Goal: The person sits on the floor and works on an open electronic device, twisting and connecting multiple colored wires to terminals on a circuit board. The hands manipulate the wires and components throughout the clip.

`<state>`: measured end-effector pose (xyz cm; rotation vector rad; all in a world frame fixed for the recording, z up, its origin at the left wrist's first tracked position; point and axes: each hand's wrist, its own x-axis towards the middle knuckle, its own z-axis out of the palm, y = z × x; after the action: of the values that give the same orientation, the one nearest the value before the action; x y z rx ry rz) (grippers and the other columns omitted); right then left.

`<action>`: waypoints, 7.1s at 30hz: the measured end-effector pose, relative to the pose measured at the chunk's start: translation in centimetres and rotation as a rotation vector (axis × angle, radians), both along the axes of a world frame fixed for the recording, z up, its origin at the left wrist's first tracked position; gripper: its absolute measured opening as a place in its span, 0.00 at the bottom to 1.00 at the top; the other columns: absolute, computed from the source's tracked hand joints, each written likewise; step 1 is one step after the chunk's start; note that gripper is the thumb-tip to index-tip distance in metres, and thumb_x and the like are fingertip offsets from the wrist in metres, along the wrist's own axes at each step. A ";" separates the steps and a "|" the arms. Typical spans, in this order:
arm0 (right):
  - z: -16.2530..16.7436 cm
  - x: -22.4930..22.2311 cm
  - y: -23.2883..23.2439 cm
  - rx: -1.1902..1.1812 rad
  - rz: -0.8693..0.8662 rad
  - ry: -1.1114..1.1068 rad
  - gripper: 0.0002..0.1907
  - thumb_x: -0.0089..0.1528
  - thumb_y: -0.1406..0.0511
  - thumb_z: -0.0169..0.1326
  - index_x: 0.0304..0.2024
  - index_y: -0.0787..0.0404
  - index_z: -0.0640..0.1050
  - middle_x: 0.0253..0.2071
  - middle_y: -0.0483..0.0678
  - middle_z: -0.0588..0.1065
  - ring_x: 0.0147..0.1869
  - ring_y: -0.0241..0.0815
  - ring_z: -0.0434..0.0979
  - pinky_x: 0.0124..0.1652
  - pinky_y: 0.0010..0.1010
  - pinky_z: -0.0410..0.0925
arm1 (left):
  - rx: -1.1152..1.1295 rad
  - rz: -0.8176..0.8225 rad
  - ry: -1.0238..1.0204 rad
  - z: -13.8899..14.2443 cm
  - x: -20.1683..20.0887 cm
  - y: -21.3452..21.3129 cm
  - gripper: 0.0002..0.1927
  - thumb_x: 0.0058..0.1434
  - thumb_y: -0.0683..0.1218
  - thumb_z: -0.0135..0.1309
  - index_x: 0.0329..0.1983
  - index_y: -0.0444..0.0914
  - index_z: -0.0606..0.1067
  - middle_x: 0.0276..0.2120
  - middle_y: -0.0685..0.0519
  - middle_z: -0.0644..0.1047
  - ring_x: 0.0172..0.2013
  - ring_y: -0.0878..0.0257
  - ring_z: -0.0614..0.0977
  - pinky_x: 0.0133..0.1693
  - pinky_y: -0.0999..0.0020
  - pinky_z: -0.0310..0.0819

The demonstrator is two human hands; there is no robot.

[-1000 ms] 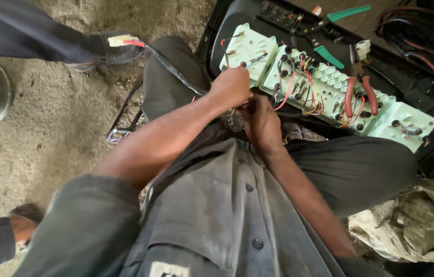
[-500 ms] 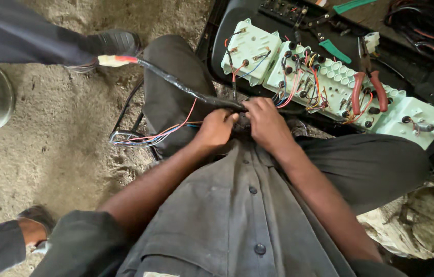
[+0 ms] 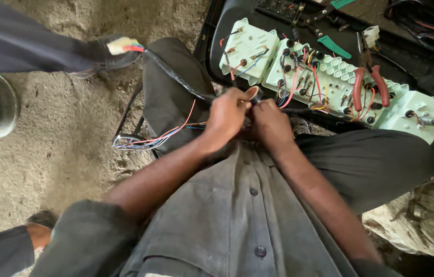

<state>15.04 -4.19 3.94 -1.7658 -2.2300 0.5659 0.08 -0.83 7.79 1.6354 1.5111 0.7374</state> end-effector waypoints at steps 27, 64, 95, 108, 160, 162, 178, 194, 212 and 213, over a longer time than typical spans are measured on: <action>0.5 1.7 0.7 0.247 0.237 0.065 0.10 0.63 0.66 0.55 0.46 0.63 0.75 0.51 0.56 0.75 0.56 0.56 0.75 0.44 0.45 0.74 | -0.257 -0.057 0.000 -10.7 -2.0 -1.9 0.13 0.64 0.46 0.55 0.42 0.30 0.80 0.39 0.34 0.80 0.42 0.42 0.82 0.44 0.53 0.75; 1.6 -0.6 0.6 0.167 0.035 -0.066 0.07 0.58 0.63 0.59 0.37 0.58 0.78 0.36 0.46 0.76 0.43 0.49 0.76 0.34 0.44 0.71 | 0.034 -0.008 -0.365 -1.7 -2.1 -3.0 0.12 0.61 0.41 0.56 0.46 0.30 0.78 0.32 0.50 0.80 0.34 0.64 0.82 0.39 0.67 0.76; 1.0 -0.7 0.7 0.224 0.043 0.012 0.07 0.56 0.69 0.57 0.37 0.55 0.79 0.36 0.45 0.76 0.41 0.50 0.76 0.31 0.45 0.70 | -0.177 -0.059 -0.191 -0.1 -1.6 2.2 0.10 0.56 0.44 0.58 0.38 0.33 0.79 0.38 0.46 0.85 0.33 0.50 0.86 0.35 0.58 0.78; 0.5 -1.4 0.5 0.294 0.023 0.166 0.08 0.60 0.68 0.54 0.42 0.61 0.79 0.43 0.52 0.77 0.49 0.57 0.77 0.41 0.46 0.72 | 0.387 -0.127 0.566 -0.7 -0.7 4.6 0.23 0.45 0.60 0.65 0.30 0.37 0.78 0.29 0.44 0.82 0.35 0.46 0.84 0.35 0.49 0.76; 0.9 0.3 8.2 -1.010 -0.176 0.914 0.24 0.59 0.70 0.59 0.58 0.55 0.72 0.37 0.42 0.72 0.31 0.33 0.73 0.21 0.22 0.61 | -0.384 -0.018 -0.090 -4.4 -3.5 -1.5 0.17 0.59 0.52 0.60 0.40 0.32 0.80 0.34 0.41 0.82 0.36 0.52 0.84 0.41 0.57 0.76; 0.6 0.4 8.1 -0.987 -0.201 0.934 0.23 0.59 0.70 0.60 0.56 0.55 0.72 0.37 0.42 0.71 0.31 0.33 0.72 0.21 0.22 0.62 | -0.388 -0.014 -0.139 -4.0 -3.8 -1.9 0.16 0.59 0.51 0.59 0.35 0.31 0.79 0.29 0.44 0.81 0.32 0.57 0.82 0.37 0.59 0.75; -5.1 -1.1 6.8 -0.452 -0.115 0.820 0.23 0.58 0.74 0.60 0.54 0.63 0.69 0.44 0.49 0.77 0.46 0.40 0.78 0.45 0.31 0.72 | -0.604 0.188 -0.491 0.9 -3.7 3.8 0.09 0.67 0.40 0.50 0.47 0.31 0.69 0.29 0.43 0.78 0.29 0.51 0.81 0.32 0.52 0.79; -2.2 -1.6 5.8 -0.527 -0.183 0.953 0.26 0.57 0.76 0.63 0.53 0.61 0.68 0.40 0.49 0.76 0.36 0.37 0.78 0.27 0.30 0.73 | -0.053 -0.390 0.557 -1.7 -4.7 8.7 0.19 0.50 0.53 0.69 0.34 0.33 0.81 0.35 0.38 0.81 0.40 0.42 0.83 0.41 0.50 0.77; -2.7 -2.1 5.4 -0.478 -0.213 1.119 0.23 0.58 0.73 0.63 0.52 0.61 0.68 0.48 0.45 0.77 0.42 0.32 0.76 0.29 0.24 0.69 | -0.170 -0.641 0.792 -5.8 -2.5 13.7 0.08 0.56 0.41 0.56 0.35 0.34 0.84 0.37 0.39 0.82 0.42 0.44 0.84 0.41 0.52 0.78; -2.7 -2.2 5.5 -0.488 -0.221 1.091 0.24 0.58 0.72 0.62 0.53 0.61 0.67 0.48 0.45 0.77 0.42 0.33 0.77 0.28 0.24 0.69 | -0.104 -0.474 0.731 -5.2 -2.4 13.2 0.08 0.56 0.40 0.56 0.36 0.34 0.83 0.38 0.39 0.82 0.41 0.44 0.84 0.41 0.52 0.79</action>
<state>12.84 1.31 1.28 -1.2917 -1.1743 1.6179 -2.31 12.38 2.57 2.1933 1.4836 -0.2292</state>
